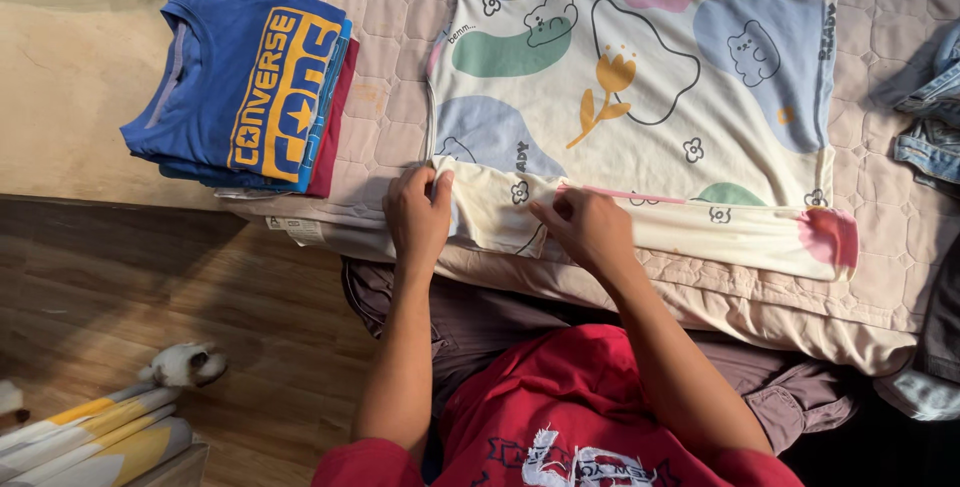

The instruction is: The person folds a blue t-shirt and a patterned shirt on a bed by hand, placing them onto a stack of folded clothes.

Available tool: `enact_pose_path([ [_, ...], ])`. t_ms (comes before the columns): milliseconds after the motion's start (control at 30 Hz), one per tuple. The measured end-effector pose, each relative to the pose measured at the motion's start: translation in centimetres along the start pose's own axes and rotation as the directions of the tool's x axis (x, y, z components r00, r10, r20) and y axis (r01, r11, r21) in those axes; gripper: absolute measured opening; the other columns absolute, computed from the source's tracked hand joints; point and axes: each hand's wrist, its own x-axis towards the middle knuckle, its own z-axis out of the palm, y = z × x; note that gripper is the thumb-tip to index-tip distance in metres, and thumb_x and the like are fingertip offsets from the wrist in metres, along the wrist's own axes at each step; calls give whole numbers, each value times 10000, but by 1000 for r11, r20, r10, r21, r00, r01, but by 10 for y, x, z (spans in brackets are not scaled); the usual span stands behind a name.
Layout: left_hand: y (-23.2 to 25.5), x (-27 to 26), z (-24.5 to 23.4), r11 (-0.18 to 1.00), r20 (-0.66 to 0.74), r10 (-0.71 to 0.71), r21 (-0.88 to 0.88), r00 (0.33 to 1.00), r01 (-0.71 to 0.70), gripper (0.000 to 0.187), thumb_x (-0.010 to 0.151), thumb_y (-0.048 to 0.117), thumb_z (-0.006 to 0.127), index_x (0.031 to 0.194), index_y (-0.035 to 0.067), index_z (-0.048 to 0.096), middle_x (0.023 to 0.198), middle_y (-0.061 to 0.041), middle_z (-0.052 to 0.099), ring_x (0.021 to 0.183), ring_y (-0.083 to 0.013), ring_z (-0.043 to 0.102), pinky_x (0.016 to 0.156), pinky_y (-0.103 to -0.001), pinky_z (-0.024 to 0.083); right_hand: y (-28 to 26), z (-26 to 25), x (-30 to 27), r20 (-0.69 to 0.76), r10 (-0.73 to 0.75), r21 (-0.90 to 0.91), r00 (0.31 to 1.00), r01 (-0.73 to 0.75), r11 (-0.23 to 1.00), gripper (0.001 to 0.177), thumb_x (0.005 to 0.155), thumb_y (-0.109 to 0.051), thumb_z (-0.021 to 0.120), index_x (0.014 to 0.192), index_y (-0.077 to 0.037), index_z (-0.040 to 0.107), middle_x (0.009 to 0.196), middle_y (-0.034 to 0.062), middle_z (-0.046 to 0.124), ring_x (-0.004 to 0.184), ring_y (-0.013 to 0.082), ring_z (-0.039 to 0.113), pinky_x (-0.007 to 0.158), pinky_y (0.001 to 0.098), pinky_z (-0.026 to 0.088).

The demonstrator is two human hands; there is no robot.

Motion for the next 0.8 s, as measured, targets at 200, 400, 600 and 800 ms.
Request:
enact_pose_path([
  [200, -5, 14, 19, 973, 52, -217, -69, 975, 221, 268, 1053, 347, 572, 1004, 85, 599, 770, -172, 686, 749, -422, 660, 647, -519, 472, -11, 9, 25, -166, 53, 110, 985, -35, 993, 397, 995, -432, 639, 902, -47, 667, 728, 153, 710, 680, 365, 677, 626, 487, 503],
  [400, -6, 18, 32, 968, 109, -220, 144, 969, 204, 217, 1061, 299, 530, 1236, 171, 525, 762, -165, 724, 758, -416, 703, 628, -530, 489, -9, 18, 27, -265, -28, 239, 964, 93, 967, 300, 986, -313, 619, 1140, -64, 556, 756, 137, 724, 687, 368, 697, 618, 504, 504],
  [600, -2, 17, 17, 956, 143, -73, 294, 987, 28, 298, 1037, 223, 583, 1316, 143, 519, 1068, -164, 719, 829, -393, 712, 664, -504, 512, -4, 18, 22, -263, -133, 91, 955, 162, 983, 296, 973, -224, 649, 1212, -67, 569, 801, 163, 698, 745, 406, 664, 636, 527, 478],
  [800, 39, 20, -2, 901, 186, 320, 244, 929, -359, 354, 975, 246, 684, 1294, 104, 632, 1276, -123, 575, 1132, -306, 594, 978, -498, 422, 141, -65, -23, -512, -228, -146, 828, 178, 973, 324, 888, -170, 673, 1191, -58, 649, 1133, 169, 649, 1075, 373, 579, 936, 490, 431],
])
